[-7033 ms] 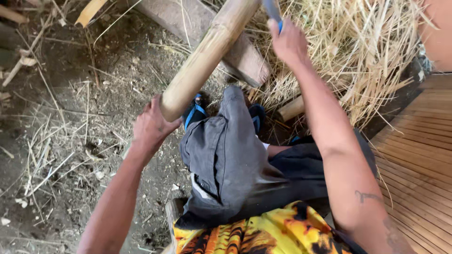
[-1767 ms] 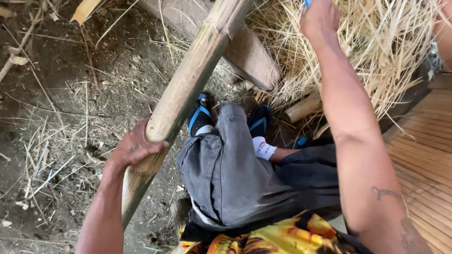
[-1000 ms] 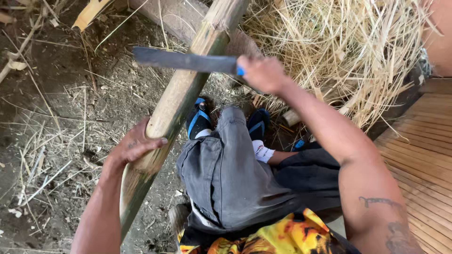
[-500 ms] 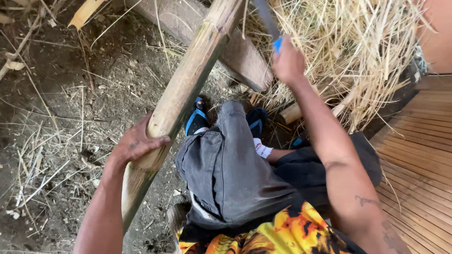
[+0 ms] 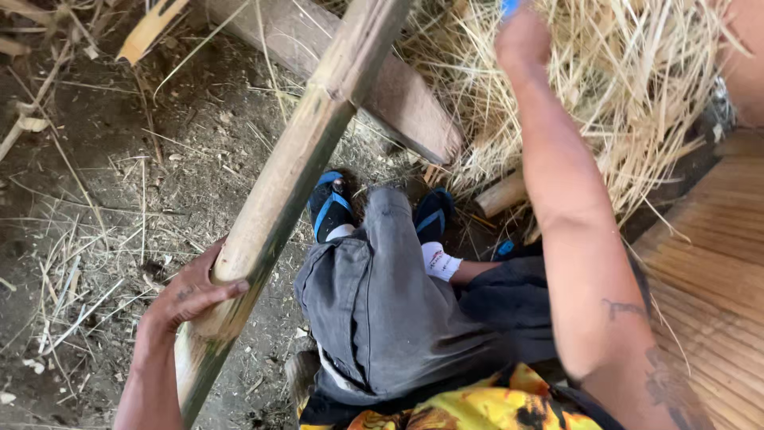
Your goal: The person walks through an outdoor yard, picks up a bamboo pole, and uses a machete to shave its surface. The person repeatedly strikes the bamboo pole against a wooden block while scraping it with the machete.
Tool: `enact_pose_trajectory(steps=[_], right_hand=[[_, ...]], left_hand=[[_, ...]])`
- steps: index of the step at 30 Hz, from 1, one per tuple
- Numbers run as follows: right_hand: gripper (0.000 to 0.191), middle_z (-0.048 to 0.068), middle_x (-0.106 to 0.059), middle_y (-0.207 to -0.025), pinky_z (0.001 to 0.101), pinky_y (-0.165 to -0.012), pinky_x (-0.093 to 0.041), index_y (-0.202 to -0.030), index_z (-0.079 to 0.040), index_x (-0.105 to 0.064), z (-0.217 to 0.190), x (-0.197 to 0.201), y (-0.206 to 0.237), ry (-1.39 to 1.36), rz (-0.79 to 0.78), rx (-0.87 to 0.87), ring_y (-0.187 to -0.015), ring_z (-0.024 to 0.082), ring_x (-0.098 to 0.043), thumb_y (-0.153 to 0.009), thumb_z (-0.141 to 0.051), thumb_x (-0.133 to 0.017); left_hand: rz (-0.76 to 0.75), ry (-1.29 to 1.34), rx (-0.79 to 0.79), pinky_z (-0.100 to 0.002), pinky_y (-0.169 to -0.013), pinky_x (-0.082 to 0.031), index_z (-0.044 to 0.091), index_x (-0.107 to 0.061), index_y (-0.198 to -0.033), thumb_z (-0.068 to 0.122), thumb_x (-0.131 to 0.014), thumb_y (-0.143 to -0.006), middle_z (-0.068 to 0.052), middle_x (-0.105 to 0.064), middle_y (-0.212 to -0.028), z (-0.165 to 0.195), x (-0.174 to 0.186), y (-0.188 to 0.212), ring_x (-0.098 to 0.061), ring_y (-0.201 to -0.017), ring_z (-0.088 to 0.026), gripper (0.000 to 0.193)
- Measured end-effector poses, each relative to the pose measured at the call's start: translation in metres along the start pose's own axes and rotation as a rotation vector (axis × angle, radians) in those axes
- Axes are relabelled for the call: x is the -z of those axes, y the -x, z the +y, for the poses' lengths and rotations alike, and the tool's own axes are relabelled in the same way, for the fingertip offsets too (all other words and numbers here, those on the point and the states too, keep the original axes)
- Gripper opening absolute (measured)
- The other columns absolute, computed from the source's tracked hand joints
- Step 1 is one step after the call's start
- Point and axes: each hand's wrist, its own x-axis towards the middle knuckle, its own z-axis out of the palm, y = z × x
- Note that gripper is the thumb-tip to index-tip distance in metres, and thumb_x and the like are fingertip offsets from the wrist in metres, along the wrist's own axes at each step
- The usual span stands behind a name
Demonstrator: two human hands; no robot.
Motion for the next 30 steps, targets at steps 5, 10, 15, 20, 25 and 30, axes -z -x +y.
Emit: enact_pose_trajectory(steps=[5, 10, 15, 20, 25, 30], right_hand=[[0.018, 0.003, -0.066, -0.089, 0.0302, -0.057, -0.057, -0.119, -0.007, -0.047, 0.023, 0.010, 0.008, -0.547, 0.187, -0.197, -0.067, 0.009, -0.067, -0.108, -0.015, -0.058], [0.019, 0.006, -0.056, -0.080, 0.0295, -0.041, -0.043, -0.121, -0.009, -0.039, -0.030, 0.039, 0.113, -0.654, -0.195, -0.130, -0.054, 0.011, -0.054, -0.109, -0.019, -0.050], [0.035, 0.015, -0.064, -0.089, 0.0478, -0.057, -0.052, -0.118, -0.005, -0.045, -0.077, 0.073, 0.155, -0.179, 0.027, 0.324, -0.066, 0.029, -0.065, -0.105, -0.032, -0.062], [0.037, 0.020, -0.066, -0.104, 0.0503, -0.059, -0.055, -0.119, -0.003, -0.045, -0.120, 0.069, 0.192, -0.228, -0.261, 0.298, -0.072, 0.034, -0.070, -0.105, -0.035, -0.055], [0.018, 0.016, -0.069, -0.090, 0.0456, -0.054, -0.056, -0.116, -0.015, -0.050, -0.160, 0.042, 0.255, -0.275, -0.101, 0.879, -0.073, 0.032, -0.071, -0.101, -0.025, -0.050], [0.020, 0.014, -0.064, -0.080, 0.0489, -0.052, -0.052, -0.119, -0.005, -0.047, -0.124, 0.056, 0.176, -0.113, -0.253, 0.503, -0.065, 0.030, -0.067, -0.101, -0.014, -0.049]], left_hand=[[0.038, -0.049, 0.108, -0.064, -0.112, -0.046, 0.020, -0.027, -0.163, 0.078, -0.082, -0.038, -0.021, -0.060, -0.145, 0.016, -0.007, -0.005, -0.066, -0.123, -0.040, 0.148], [0.201, -0.323, -0.026, -0.058, -0.111, -0.049, 0.024, -0.023, -0.169, 0.077, -0.077, -0.056, -0.023, -0.057, -0.144, 0.049, -0.020, -0.019, -0.067, -0.117, -0.042, 0.136], [-0.046, 0.069, -0.123, -0.061, -0.108, -0.043, 0.015, -0.020, -0.159, 0.063, -0.090, -0.044, -0.021, -0.052, -0.146, 0.059, -0.017, -0.029, -0.058, -0.126, -0.038, 0.143], [-0.037, -0.065, -0.052, -0.058, -0.110, -0.048, 0.018, -0.030, -0.159, 0.065, -0.084, -0.036, -0.018, -0.065, -0.136, 0.058, -0.032, -0.040, -0.068, -0.119, -0.039, 0.142], [0.013, -0.096, -0.269, -0.055, -0.113, -0.042, 0.011, -0.035, -0.156, 0.070, -0.088, -0.048, -0.019, -0.053, -0.147, 0.043, -0.029, -0.049, -0.055, -0.130, -0.040, 0.134], [0.012, -0.031, -0.228, -0.051, -0.110, -0.048, 0.013, -0.038, -0.155, 0.072, -0.082, -0.045, -0.018, -0.063, -0.139, 0.038, -0.032, -0.046, -0.062, -0.127, -0.036, 0.133]])
